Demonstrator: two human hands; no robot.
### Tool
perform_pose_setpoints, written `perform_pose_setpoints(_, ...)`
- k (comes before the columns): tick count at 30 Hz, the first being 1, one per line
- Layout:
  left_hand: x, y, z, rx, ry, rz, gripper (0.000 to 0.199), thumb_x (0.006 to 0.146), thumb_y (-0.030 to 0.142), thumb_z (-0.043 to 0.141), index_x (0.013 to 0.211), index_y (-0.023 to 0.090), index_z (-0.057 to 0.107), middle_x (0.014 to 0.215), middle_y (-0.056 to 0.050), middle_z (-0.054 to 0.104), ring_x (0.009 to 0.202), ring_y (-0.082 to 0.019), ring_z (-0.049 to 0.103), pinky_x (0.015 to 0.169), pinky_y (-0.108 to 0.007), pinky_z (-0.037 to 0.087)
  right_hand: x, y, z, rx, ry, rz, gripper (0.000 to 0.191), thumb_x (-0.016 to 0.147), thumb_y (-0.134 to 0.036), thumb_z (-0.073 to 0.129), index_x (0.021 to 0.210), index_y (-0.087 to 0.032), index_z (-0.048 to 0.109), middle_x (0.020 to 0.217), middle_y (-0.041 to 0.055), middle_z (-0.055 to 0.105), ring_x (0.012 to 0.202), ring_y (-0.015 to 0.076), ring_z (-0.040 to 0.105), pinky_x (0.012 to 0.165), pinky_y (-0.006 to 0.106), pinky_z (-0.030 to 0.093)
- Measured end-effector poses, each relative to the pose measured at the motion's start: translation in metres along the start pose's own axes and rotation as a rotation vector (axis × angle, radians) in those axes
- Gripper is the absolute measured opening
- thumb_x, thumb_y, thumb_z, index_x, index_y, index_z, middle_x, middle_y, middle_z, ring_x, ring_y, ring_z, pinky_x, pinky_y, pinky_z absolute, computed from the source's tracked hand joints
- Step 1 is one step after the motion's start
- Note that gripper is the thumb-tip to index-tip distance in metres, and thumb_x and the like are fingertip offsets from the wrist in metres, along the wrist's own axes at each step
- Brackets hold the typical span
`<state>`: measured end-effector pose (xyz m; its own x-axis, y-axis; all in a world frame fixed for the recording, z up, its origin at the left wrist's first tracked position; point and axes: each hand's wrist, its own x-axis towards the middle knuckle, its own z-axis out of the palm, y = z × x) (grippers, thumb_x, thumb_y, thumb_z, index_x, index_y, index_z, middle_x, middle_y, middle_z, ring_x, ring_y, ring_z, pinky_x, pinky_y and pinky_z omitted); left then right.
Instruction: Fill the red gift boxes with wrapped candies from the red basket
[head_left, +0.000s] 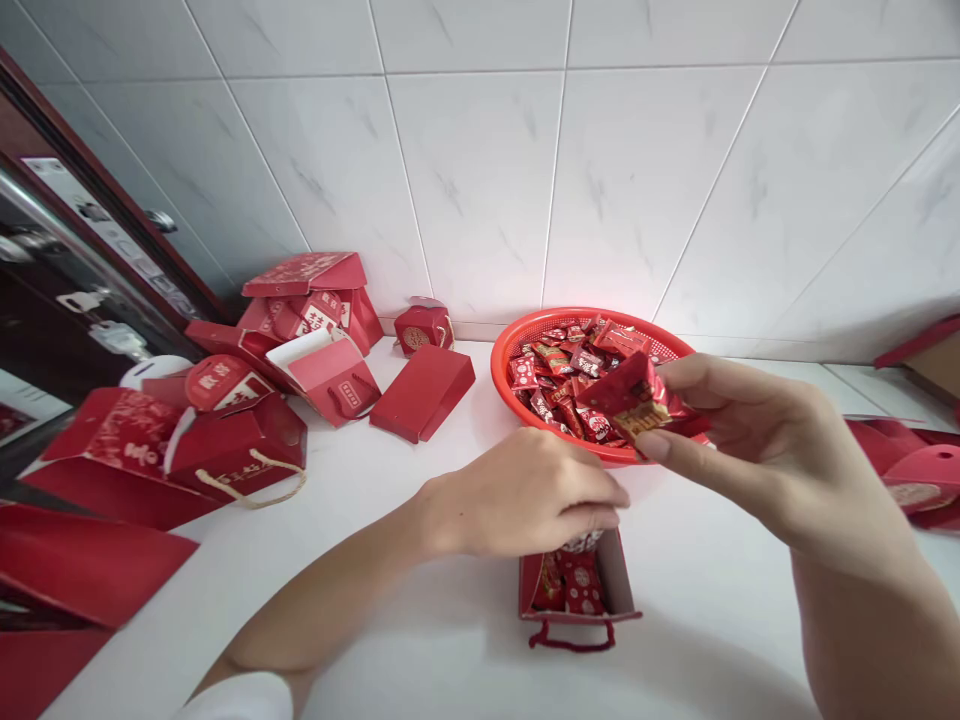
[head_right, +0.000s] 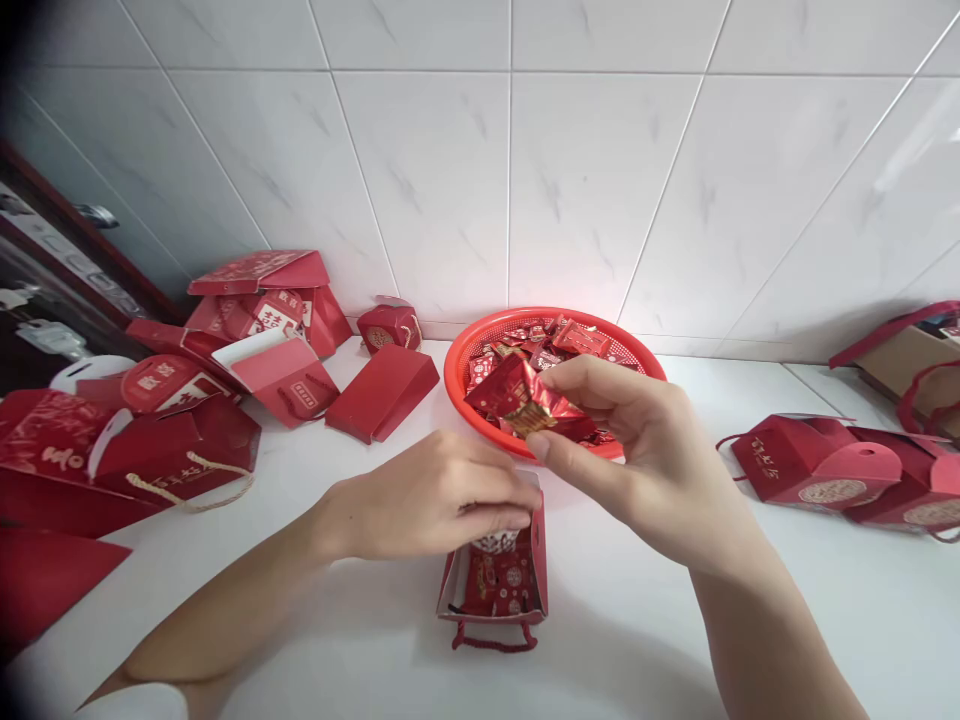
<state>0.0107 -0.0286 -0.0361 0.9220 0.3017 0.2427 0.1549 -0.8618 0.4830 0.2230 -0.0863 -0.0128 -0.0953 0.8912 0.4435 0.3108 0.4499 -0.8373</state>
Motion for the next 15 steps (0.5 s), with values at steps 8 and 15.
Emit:
perform_pose_setpoints(8, 0.0108, -0.0047, -0.0074, 0.070, -0.556, -0.134, 0.037, 0.082, 0.002, 0.060, 0.058, 0.018, 0.038, 0.061, 0.003, 0.054, 0.056, -0.013, 0.047, 0.050, -0.031, 0.029, -0.0030, -0.0031, 0.0011, -0.211, -0.277, -0.033, 0.017, 0.090, -0.020, 0.074, 0.106, -0.024, 0.073, 0.097, 0.0004, 0.076, 0.087, 0.0184, 0.070, 0.077, 0.029, 0.059)
perform_pose_setpoints(15, 0.0060, 0.0040, -0.0052, 0.174, -0.657, -0.442, 0.031, 0.068, -0.001, 0.059, 0.063, 0.021, 0.038, 0.063, 0.001, 0.048, 0.053, -0.014, 0.041, 0.043, -0.028, 0.025, -0.0018, -0.0028, 0.0044, -0.230, -0.346, -0.014, 0.019, 0.091, -0.017, 0.071, 0.109, -0.025, 0.073, 0.103, -0.0001, 0.078, 0.090, 0.0181, 0.072, 0.077, 0.027, 0.059)
